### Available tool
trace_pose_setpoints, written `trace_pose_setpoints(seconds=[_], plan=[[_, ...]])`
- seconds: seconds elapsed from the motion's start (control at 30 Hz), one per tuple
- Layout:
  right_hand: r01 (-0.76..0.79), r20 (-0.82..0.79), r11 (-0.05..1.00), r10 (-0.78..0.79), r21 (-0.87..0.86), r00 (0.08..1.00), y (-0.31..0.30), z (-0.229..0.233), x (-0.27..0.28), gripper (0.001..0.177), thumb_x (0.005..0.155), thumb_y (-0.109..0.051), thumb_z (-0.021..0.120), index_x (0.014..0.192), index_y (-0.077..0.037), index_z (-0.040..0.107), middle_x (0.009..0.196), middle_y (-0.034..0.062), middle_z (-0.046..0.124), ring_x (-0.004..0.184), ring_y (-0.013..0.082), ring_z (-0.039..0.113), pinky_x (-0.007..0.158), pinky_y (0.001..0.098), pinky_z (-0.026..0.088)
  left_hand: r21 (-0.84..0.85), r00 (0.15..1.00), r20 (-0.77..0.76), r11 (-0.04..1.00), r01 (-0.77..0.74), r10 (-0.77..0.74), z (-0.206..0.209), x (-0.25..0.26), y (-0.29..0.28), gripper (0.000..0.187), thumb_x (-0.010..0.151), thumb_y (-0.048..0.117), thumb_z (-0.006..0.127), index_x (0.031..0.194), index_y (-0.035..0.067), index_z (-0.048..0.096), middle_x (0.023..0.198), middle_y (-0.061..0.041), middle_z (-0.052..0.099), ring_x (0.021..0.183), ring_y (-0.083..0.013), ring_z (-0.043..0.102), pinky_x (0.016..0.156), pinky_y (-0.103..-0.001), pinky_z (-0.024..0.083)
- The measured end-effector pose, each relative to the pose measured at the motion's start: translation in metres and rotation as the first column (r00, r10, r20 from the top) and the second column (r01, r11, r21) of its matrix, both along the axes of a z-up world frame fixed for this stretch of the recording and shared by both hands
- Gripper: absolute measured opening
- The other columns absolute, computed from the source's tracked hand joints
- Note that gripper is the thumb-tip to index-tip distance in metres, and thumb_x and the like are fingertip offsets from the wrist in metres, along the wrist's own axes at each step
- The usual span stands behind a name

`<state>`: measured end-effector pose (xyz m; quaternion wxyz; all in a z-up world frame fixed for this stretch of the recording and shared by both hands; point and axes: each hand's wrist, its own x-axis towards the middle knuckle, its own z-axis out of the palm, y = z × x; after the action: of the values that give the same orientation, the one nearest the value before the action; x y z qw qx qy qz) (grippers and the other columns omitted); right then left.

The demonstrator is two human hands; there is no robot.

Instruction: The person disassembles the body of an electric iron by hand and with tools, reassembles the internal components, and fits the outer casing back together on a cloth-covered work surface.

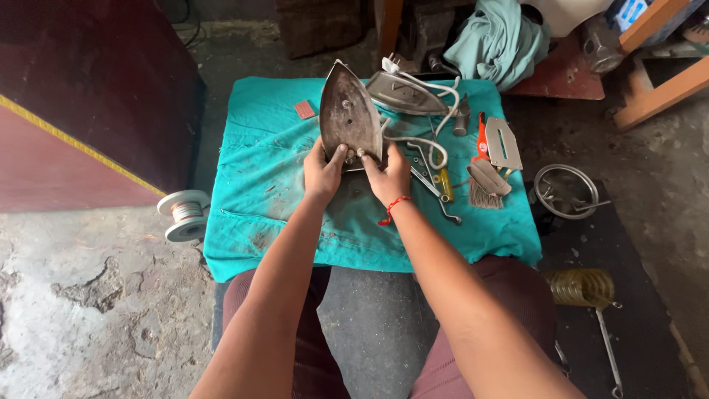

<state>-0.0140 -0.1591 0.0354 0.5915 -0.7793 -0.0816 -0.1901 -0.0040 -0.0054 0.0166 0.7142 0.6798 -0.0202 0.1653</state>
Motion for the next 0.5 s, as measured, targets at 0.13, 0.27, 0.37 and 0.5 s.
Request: trace_pose_setpoints(seconds=[0.13,0.27,0.37,0.5], plan=[[0.005,0.049,1.000,-0.005,0.000,0.999,0.001,-0.001,-0.001,0.034,0.086,-0.012,0.077,0.117,-0.002,0.065,0.097,0.0119,0.076,0.081,0.0181,0.074,0.071,0.0307,0.057,-0.013,1.000,-0.017,1.000,-0.003,0.003,0.000,0.000,0.000,0.025,0.099,0.008,0.066,0.123,0.000,0.065,0.103,-0.005,0.075,0.092,-0.0081,0.066,0.083,-0.026,0.054],[0.049,0.135,0.998,-0.042,-0.050,0.990,-0.002,-0.012,0.002,0.031,0.087,-0.011,0.079,0.114,-0.002,0.066,0.100,0.0141,0.075,0.087,0.0206,0.074,0.075,0.0326,0.057,0.012,0.999,0.019,0.999,-0.030,0.030,-0.005,0.002,-0.003,0.023,0.100,0.008,0.067,0.121,0.000,0.065,0.104,-0.005,0.075,0.094,-0.0084,0.065,0.084,-0.026,0.054],[0.005,0.125,1.000,-0.005,-0.002,0.992,-0.002,-0.015,0.004,0.031,0.087,-0.014,0.078,0.113,-0.002,0.065,0.099,0.0133,0.075,0.086,0.0193,0.075,0.076,0.0327,0.058,-0.033,0.999,0.044,0.999,0.016,-0.014,-0.010,0.002,-0.001,0.021,0.101,0.008,0.066,0.120,-0.001,0.065,0.102,-0.005,0.074,0.092,-0.0092,0.065,0.083,-0.027,0.054],[-0.075,-0.011,0.997,0.075,-0.021,0.997,-0.005,0.008,0.000,0.029,0.087,-0.018,0.077,0.111,-0.004,0.070,0.093,0.0081,0.077,0.080,0.0154,0.073,0.073,0.0315,0.057,-0.011,0.996,0.086,1.000,-0.013,0.014,-0.009,0.003,0.000,0.022,0.100,0.007,0.067,0.120,-0.002,0.066,0.104,-0.004,0.073,0.095,-0.0083,0.063,0.086,-0.026,0.053]])
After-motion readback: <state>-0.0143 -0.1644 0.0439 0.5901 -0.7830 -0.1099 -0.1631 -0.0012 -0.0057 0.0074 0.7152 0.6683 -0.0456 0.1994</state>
